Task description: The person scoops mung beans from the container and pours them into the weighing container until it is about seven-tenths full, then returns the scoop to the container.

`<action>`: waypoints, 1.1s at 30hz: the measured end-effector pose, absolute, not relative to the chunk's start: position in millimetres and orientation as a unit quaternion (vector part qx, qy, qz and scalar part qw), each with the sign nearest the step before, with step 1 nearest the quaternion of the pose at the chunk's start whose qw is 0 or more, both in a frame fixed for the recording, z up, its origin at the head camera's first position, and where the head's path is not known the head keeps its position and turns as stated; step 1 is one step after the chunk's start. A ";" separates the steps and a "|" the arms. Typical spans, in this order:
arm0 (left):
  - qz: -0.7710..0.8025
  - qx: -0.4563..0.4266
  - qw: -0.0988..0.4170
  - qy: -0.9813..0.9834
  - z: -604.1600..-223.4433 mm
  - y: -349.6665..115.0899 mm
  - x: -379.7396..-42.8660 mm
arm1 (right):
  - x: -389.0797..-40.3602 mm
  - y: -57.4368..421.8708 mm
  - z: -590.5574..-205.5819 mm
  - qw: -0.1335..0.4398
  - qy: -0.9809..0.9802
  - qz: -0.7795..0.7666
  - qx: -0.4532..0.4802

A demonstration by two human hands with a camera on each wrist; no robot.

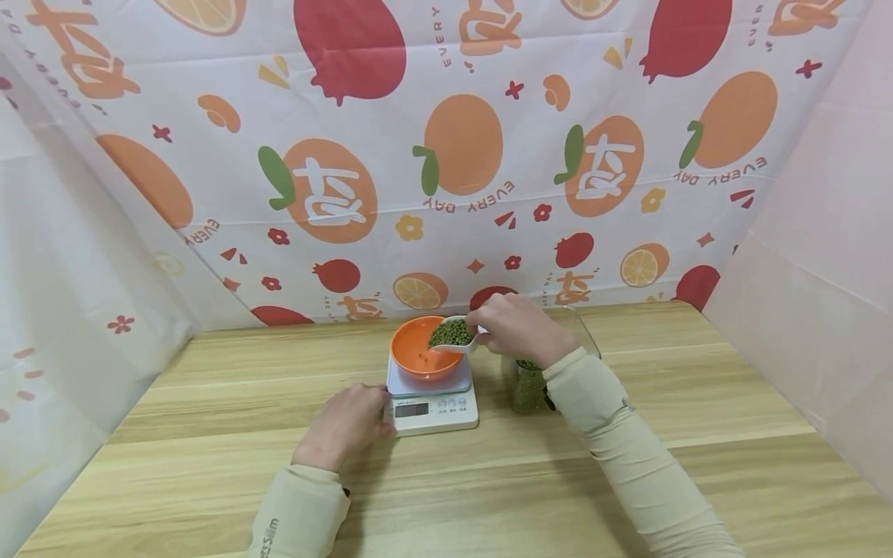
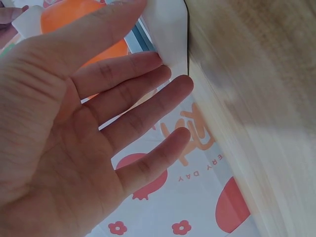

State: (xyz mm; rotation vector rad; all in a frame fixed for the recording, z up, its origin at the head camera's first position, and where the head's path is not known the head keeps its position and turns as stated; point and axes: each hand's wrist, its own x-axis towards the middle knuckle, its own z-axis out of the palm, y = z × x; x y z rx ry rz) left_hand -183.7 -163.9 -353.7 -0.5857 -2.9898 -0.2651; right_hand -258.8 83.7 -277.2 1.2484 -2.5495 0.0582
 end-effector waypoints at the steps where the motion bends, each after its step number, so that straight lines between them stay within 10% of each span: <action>1: -0.087 -0.193 0.042 -0.976 -353.5 -163.6 -183.5 | -258.8 83.5 -277.3 0.154 -0.887 0.016 0.435; 33: -0.098 -0.199 0.050 -0.974 -356.2 -163.4 -187.1 | -254.1 78.0 -254.2 0.238 -0.866 -0.053 0.437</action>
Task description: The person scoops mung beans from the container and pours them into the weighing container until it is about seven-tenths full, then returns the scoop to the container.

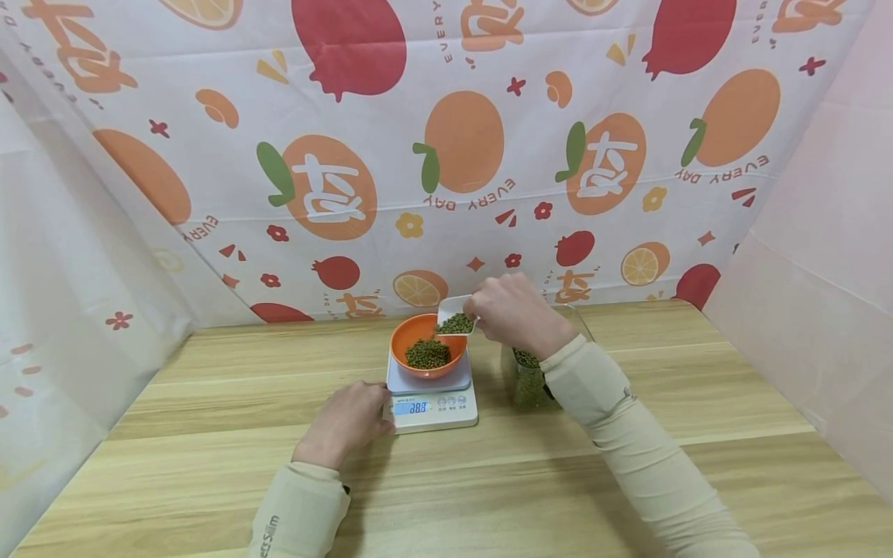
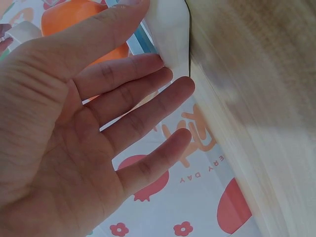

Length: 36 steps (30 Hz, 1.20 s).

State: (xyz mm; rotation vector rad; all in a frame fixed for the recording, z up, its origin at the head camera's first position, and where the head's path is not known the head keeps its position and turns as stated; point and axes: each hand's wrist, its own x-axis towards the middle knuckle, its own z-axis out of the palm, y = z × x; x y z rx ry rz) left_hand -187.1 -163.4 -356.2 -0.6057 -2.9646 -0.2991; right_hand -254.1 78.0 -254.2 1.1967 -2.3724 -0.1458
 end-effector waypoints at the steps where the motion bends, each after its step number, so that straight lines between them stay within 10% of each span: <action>1: -0.099 -0.199 0.050 -0.974 -356.3 -163.4 -187.3 | -253.9 77.9 -253.4 0.239 -0.865 -0.054 0.437; 36: -0.099 -0.197 0.047 -0.974 -354.2 -162.6 -185.1 | -247.5 74.9 -235.4 0.285 -0.846 -0.116 0.436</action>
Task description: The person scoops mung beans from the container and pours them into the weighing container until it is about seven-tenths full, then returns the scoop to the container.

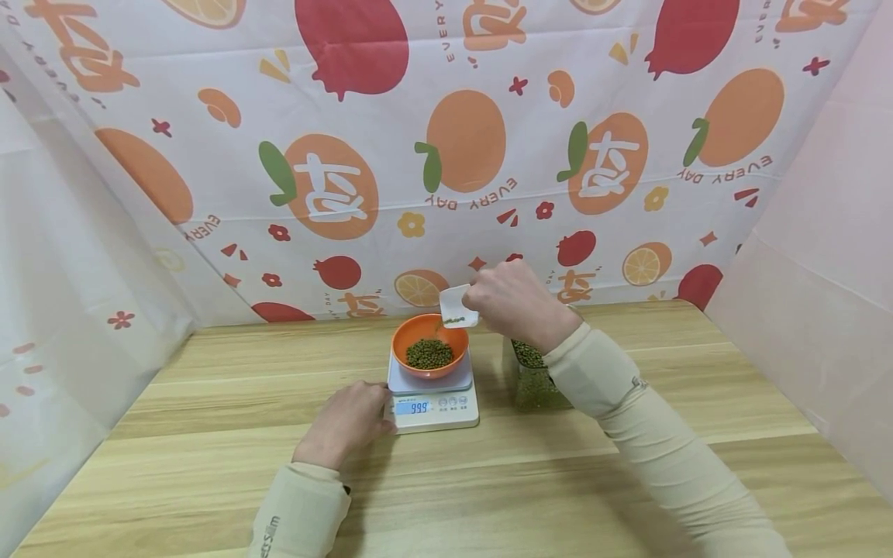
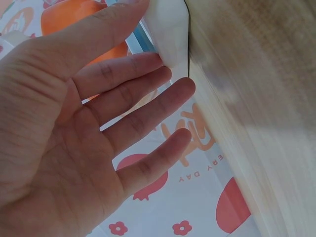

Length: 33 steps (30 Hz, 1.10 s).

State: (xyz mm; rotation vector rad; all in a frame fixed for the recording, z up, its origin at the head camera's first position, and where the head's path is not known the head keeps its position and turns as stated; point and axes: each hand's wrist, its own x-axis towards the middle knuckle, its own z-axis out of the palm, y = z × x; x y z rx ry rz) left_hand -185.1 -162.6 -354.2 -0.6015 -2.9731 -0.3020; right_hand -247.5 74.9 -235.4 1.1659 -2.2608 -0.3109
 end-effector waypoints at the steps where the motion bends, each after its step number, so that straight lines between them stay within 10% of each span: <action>1: -0.100 -0.197 0.046 -0.974 -354.1 -162.8 -184.7 | -247.3 74.4 -235.2 0.283 -0.846 -0.121 0.436; 33: -0.092 -0.200 0.051 -0.974 -356.0 -163.6 -186.9 | -252.1 89.3 -233.6 0.230 -0.881 -0.066 0.407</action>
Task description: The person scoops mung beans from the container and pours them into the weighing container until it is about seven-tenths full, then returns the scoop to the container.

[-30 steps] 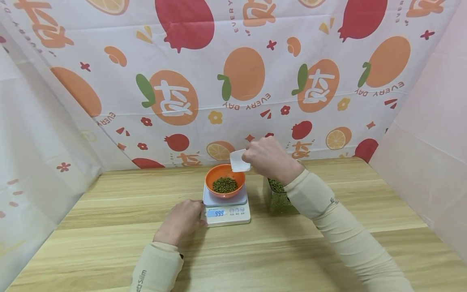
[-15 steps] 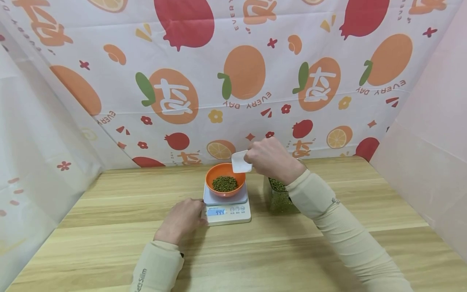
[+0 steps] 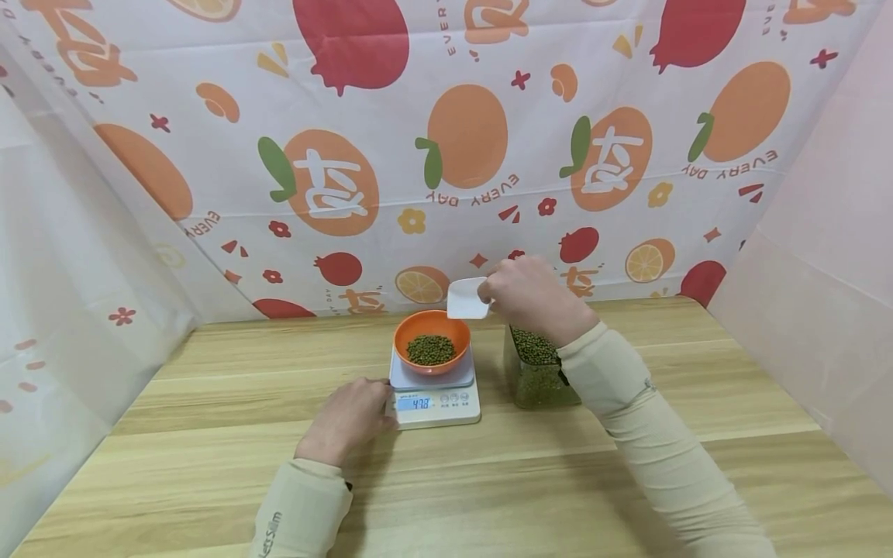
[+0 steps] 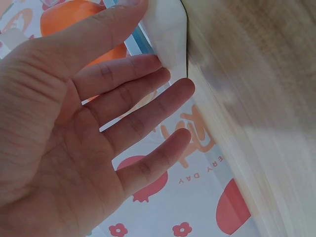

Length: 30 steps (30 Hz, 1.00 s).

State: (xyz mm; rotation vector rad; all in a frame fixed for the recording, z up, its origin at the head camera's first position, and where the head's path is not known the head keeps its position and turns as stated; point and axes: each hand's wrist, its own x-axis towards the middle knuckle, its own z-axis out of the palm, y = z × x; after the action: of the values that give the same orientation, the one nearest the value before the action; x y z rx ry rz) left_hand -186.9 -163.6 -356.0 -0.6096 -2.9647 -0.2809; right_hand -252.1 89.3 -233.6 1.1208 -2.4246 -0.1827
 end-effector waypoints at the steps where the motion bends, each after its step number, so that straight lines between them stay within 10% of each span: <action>1: -0.091 -0.200 0.051 -0.974 -356.1 -163.6 -186.9 | -252.0 90.8 -232.9 0.230 -0.882 -0.063 0.406; 30: -0.094 -0.193 0.050 -0.975 -357.0 -164.3 -185.0 | -256.3 124.8 -238.6 0.220 -0.907 0.050 0.355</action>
State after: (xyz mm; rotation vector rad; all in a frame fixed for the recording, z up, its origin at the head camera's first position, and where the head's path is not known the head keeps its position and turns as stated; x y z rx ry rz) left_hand -185.0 -164.3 -357.0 -0.5881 -2.9712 -0.2870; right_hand -256.3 124.8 -238.6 0.9817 -2.5082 0.1376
